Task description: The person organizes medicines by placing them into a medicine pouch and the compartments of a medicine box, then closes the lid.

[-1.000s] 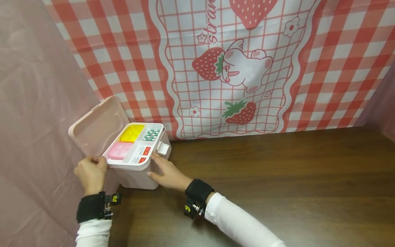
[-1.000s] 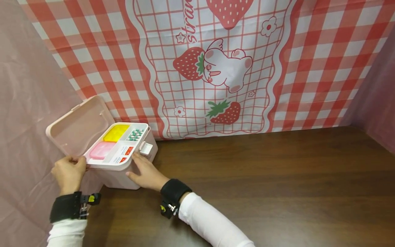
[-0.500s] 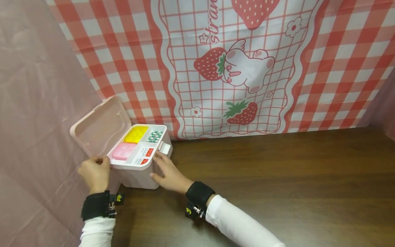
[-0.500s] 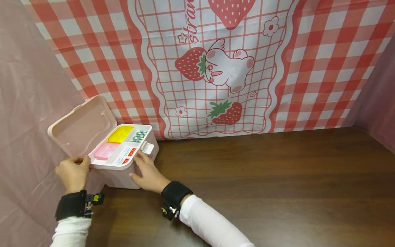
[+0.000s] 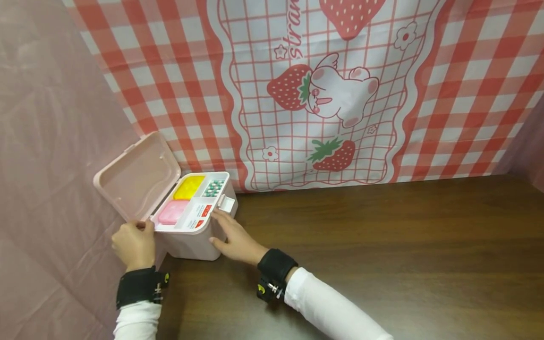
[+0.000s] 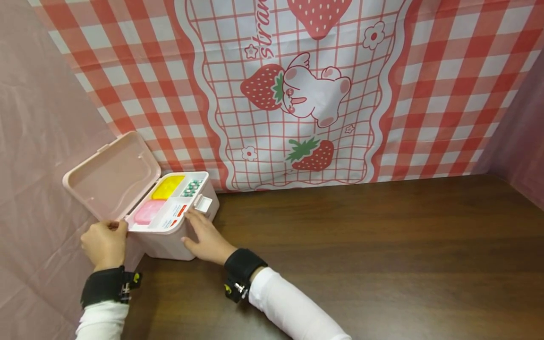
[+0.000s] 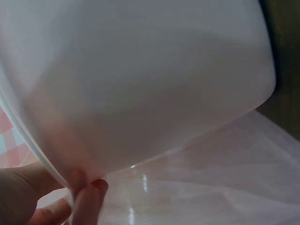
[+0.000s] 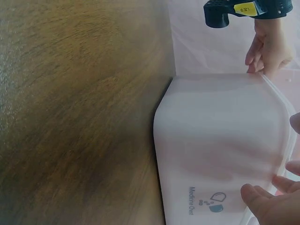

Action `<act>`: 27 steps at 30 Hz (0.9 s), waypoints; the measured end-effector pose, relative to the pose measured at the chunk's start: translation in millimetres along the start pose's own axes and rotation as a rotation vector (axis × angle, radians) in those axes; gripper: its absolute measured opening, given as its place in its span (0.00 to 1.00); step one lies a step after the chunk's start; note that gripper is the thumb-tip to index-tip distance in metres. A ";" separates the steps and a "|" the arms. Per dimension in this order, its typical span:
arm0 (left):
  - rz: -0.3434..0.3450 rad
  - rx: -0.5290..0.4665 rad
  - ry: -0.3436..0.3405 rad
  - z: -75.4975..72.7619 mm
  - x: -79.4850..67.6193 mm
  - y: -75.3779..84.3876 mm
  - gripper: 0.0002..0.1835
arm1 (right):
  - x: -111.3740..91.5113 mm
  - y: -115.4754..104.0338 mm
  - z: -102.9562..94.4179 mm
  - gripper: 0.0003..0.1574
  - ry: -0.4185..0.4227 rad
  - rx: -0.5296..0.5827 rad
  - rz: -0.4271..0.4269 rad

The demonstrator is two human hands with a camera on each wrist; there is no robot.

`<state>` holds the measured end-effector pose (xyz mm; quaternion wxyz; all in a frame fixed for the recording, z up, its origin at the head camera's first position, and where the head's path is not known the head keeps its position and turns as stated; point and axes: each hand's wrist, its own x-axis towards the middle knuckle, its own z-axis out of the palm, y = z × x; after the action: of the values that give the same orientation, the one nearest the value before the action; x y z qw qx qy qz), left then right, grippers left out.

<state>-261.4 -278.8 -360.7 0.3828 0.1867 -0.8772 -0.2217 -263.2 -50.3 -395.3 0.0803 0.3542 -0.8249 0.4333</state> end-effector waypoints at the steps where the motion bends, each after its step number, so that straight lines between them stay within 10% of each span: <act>1: -0.001 -0.002 0.000 0.5 -0.5 -0.9 0.15 | -0.1 0.2 0.4 0.37 0.002 -0.005 -0.004; 11: -0.028 -0.080 0.010 4.4 -11.2 -5.9 0.19 | -2.2 0.8 2.2 0.35 0.038 -0.075 -0.016; 20: -0.224 -0.277 -0.278 12.4 -17.5 -4.5 0.29 | 0.2 3.5 1.0 0.34 0.033 -0.100 -0.045; 27: -0.311 -0.511 -0.265 20.7 -17.3 2.1 0.26 | 5.5 7.7 0.1 0.32 0.079 -0.093 -0.050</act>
<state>-266.3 -263.4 -382.4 0.2614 0.1859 -0.7963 -0.5128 -272.3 -50.4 -398.0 0.1402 0.3531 -0.8312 0.4060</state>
